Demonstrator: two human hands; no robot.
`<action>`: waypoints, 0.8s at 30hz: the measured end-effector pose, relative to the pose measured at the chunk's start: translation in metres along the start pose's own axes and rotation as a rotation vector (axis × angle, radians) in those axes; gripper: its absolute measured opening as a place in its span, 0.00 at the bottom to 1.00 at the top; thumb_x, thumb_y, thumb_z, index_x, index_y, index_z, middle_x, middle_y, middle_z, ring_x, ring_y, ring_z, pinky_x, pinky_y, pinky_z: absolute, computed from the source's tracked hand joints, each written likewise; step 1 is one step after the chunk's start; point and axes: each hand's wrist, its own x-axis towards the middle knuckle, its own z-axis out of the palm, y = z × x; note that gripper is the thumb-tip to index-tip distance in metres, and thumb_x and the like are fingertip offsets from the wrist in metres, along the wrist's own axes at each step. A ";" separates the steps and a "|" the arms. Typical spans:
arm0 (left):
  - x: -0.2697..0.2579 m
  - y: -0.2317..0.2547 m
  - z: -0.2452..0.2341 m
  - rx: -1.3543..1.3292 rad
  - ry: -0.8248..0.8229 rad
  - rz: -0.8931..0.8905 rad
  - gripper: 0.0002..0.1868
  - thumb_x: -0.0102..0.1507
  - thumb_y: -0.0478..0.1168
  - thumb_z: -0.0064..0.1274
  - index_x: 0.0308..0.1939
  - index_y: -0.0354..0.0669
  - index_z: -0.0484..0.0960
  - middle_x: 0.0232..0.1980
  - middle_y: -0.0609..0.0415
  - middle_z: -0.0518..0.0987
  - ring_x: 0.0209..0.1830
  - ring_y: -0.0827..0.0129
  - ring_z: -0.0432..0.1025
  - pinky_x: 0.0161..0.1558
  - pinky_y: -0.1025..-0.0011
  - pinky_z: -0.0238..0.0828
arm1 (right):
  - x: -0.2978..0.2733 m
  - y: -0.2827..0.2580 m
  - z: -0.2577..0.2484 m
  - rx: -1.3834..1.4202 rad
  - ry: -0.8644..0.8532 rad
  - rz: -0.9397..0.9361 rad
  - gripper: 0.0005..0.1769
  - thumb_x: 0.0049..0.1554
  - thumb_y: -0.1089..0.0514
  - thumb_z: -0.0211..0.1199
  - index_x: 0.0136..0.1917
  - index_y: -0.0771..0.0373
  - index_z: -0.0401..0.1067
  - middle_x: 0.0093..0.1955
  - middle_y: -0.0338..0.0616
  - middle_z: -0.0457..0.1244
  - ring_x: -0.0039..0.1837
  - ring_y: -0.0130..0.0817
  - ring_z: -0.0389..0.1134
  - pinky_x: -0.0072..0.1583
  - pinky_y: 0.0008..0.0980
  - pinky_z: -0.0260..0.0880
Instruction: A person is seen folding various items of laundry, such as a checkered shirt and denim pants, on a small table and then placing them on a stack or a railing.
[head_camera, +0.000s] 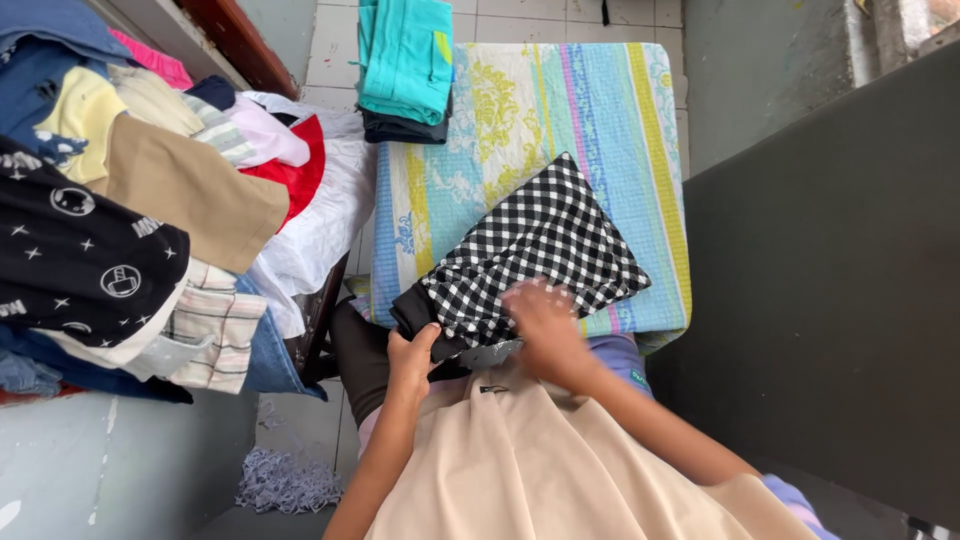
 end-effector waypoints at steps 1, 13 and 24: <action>0.002 -0.005 0.003 0.004 -0.006 0.002 0.54 0.58 0.40 0.66 0.79 0.30 0.47 0.75 0.23 0.54 0.71 0.34 0.61 0.54 0.46 0.79 | 0.007 -0.021 -0.002 -0.003 0.003 0.006 0.56 0.30 0.50 0.83 0.71 0.57 0.67 0.70 0.58 0.63 0.72 0.59 0.61 0.67 0.66 0.58; -0.025 -0.002 0.032 0.520 -0.259 0.778 0.40 0.62 0.53 0.63 0.69 0.31 0.66 0.57 0.35 0.70 0.56 0.46 0.71 0.55 0.55 0.75 | 0.018 -0.027 0.015 1.007 0.059 0.734 0.34 0.53 0.54 0.73 0.70 0.48 0.63 0.55 0.58 0.70 0.62 0.62 0.70 0.57 0.55 0.70; 0.057 -0.009 0.085 1.363 -0.284 1.191 0.39 0.72 0.64 0.24 0.84 0.57 0.40 0.86 0.47 0.41 0.85 0.48 0.33 0.76 0.40 0.36 | 0.016 0.024 0.050 1.826 0.179 1.141 0.35 0.56 0.55 0.76 0.71 0.69 0.67 0.37 0.57 0.68 0.32 0.35 0.71 0.49 0.42 0.76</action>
